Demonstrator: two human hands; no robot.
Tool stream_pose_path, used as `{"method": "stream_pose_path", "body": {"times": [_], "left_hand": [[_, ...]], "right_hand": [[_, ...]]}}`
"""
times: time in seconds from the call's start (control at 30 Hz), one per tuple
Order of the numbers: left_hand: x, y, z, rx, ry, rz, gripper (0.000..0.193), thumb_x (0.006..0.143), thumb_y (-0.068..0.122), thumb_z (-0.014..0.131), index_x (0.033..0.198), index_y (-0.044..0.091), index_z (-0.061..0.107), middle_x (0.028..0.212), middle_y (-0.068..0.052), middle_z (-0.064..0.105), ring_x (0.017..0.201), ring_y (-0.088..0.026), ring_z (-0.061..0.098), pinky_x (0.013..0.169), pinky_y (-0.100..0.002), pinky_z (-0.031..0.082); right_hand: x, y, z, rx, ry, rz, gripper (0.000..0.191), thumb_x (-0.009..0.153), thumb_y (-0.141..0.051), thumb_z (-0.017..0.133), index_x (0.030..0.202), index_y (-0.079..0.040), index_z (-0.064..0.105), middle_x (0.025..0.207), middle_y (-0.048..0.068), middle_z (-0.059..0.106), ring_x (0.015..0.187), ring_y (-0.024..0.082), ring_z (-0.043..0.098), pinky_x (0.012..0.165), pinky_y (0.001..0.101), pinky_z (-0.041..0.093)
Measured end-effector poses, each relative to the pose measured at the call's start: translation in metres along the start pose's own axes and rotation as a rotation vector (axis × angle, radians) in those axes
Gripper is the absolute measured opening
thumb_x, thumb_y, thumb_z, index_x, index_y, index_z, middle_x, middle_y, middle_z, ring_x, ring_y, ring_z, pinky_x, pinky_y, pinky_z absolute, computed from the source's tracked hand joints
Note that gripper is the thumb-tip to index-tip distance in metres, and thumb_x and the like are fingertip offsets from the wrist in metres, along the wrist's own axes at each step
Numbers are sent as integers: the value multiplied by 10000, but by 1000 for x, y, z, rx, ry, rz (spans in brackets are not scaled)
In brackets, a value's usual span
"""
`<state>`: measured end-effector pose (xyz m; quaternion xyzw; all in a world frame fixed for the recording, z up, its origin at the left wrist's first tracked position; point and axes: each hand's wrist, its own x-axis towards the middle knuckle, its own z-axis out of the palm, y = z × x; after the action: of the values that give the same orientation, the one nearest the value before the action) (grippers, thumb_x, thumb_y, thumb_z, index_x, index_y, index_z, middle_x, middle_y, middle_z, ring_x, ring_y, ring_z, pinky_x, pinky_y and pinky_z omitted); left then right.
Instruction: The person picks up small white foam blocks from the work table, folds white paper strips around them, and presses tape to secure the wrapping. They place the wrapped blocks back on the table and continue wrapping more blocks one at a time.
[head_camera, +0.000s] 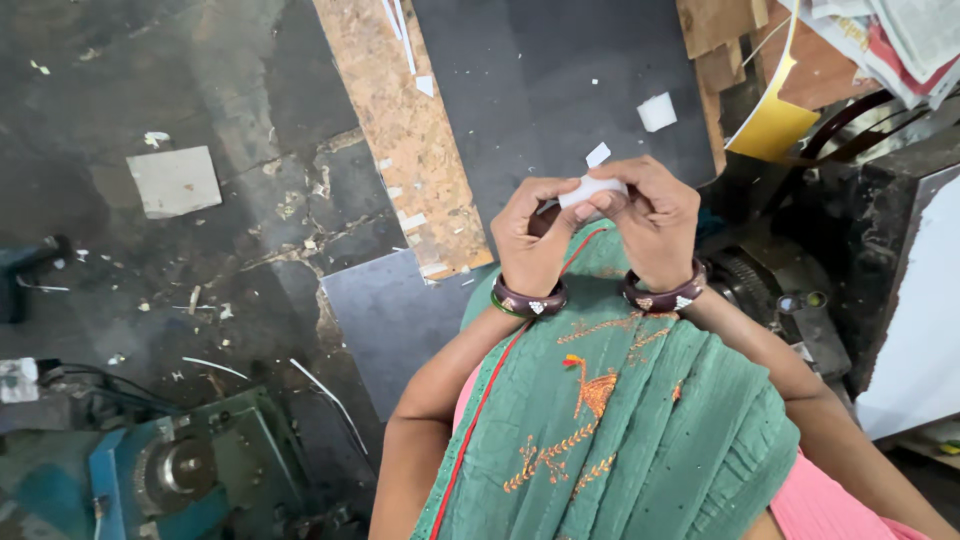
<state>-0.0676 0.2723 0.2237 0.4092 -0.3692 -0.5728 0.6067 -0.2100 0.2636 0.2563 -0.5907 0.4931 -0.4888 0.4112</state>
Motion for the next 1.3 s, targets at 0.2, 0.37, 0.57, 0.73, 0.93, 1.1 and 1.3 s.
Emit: {"method": "stream_pose_path", "body": {"times": [0.2,0.37,0.57,0.73,0.93,1.1,1.3], "left_hand": [[-4,5,-21,1,69,83,188,1003,-4,681,1185,-15,726,1129,-70,702,1039,-104,634,924,-240,507],[-13,12,-19,-33,127,108,235,1038,74,635,1255,15,705,1174,-50,672,1045,-91,617,919,-232,503],[-25,-8,0,90,191,141,328,890,-44,793,1198,40,718,1109,-40,664,958,-78,651,814,-209,549],[-25,-35,0,92,183,82,302,935,-68,756,1217,41,753,1076,-42,683,936,-82,636,806,-209,522],[-14,-43,4,91,58,-47,287,1027,20,662,1309,40,712,1139,-25,655,1008,-66,597,877,-192,492],[-10,-41,16,142,53,-62,294,977,52,732,1270,42,708,1120,-24,652,998,-75,607,851,-203,495],[0,-62,17,248,108,-137,240,976,57,733,1212,27,762,1016,-40,698,930,-87,609,810,-222,491]], "right_hand": [[5,-7,12,-82,-58,26,160,1092,-69,645,1205,6,731,1031,31,682,844,65,554,736,182,430],[12,-9,16,-65,-187,-30,289,994,-119,741,1235,16,658,1098,14,621,933,72,563,803,207,475],[-4,5,7,-39,-131,25,239,978,-56,741,1191,38,685,1068,26,641,935,90,580,830,232,481],[-13,26,-1,226,-75,161,194,1054,-77,659,1205,40,690,1131,37,672,996,92,613,884,235,499],[-7,38,-21,207,-44,234,271,1106,-148,588,1286,31,683,1089,13,644,998,68,582,896,227,488],[-4,40,-35,136,-56,254,289,1021,-105,711,1263,51,681,1023,10,606,870,67,501,746,227,436],[8,55,-45,53,-76,305,204,1071,-112,643,1181,36,730,994,12,680,887,67,574,774,222,472]]}}
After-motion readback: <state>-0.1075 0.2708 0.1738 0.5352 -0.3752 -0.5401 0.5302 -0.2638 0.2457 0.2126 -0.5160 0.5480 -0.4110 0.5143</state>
